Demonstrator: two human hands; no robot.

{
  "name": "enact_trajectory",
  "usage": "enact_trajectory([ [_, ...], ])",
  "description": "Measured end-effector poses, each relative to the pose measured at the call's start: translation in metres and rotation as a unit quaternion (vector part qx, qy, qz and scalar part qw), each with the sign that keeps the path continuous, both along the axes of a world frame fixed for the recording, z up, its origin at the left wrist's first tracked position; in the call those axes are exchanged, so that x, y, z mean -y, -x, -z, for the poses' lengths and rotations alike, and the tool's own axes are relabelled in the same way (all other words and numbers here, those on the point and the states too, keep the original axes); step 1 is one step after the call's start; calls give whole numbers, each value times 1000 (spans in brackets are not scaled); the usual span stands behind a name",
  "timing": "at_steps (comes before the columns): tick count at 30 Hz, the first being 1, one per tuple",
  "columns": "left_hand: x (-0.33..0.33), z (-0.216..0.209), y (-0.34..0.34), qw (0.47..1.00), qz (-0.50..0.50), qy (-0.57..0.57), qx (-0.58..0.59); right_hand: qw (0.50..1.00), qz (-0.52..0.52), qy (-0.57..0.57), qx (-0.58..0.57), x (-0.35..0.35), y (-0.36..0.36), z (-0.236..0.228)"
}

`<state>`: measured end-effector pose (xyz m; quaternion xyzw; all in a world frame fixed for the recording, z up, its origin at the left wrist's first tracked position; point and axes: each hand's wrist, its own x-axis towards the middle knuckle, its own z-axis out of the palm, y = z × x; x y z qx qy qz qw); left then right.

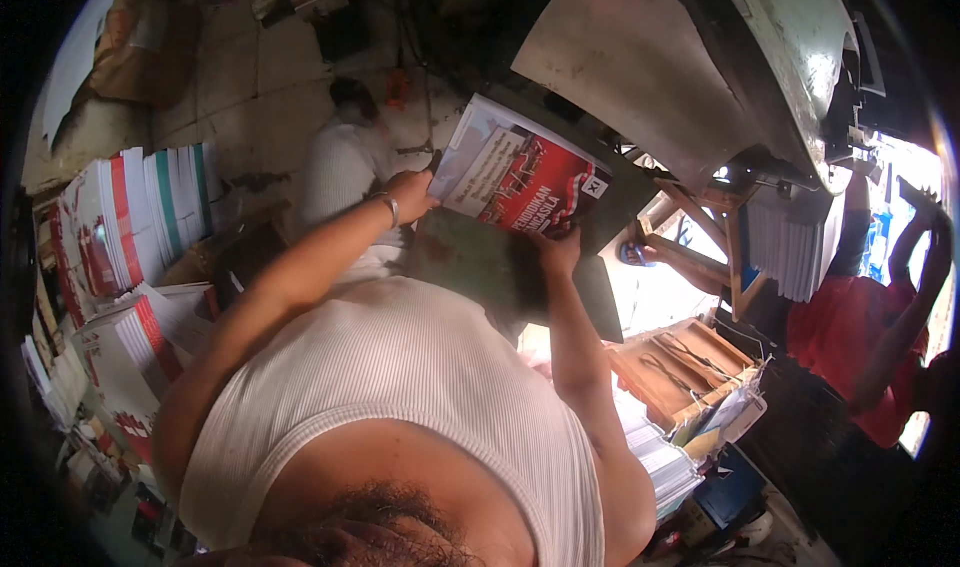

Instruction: The person binds books by placing paper blocks into printed covers on a binding machine, folding the covers over the pages by hand, and stacking the finished books into a pile.

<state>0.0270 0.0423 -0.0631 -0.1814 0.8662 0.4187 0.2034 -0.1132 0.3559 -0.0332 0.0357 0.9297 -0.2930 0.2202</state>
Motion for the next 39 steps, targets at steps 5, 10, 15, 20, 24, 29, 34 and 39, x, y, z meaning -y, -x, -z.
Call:
enact_trajectory([
  [5,-2,1,3,1000,-9,17,21,994,-6,28,101,-7,3,0],
  [10,-6,-9,2,999,-31,14,23,939,-121,-144,-288,50,-18,-32],
  [15,-9,-9,5,998,11,53,41,880,-397,-46,-256,127,-37,-11],
  [20,-12,-9,9,998,-10,60,29,836,-467,-64,-281,132,-34,10],
  [24,-12,17,4,998,10,65,16,846,-456,-133,-240,100,-20,-5],
  [29,-15,16,4,998,-57,23,26,860,-386,-210,-260,32,8,-18],
  [34,-15,29,2,998,-42,30,21,879,-333,-85,-330,-6,47,-54],
  [39,11,21,7,996,-80,-4,-28,819,-7,568,-79,101,110,-148],
])
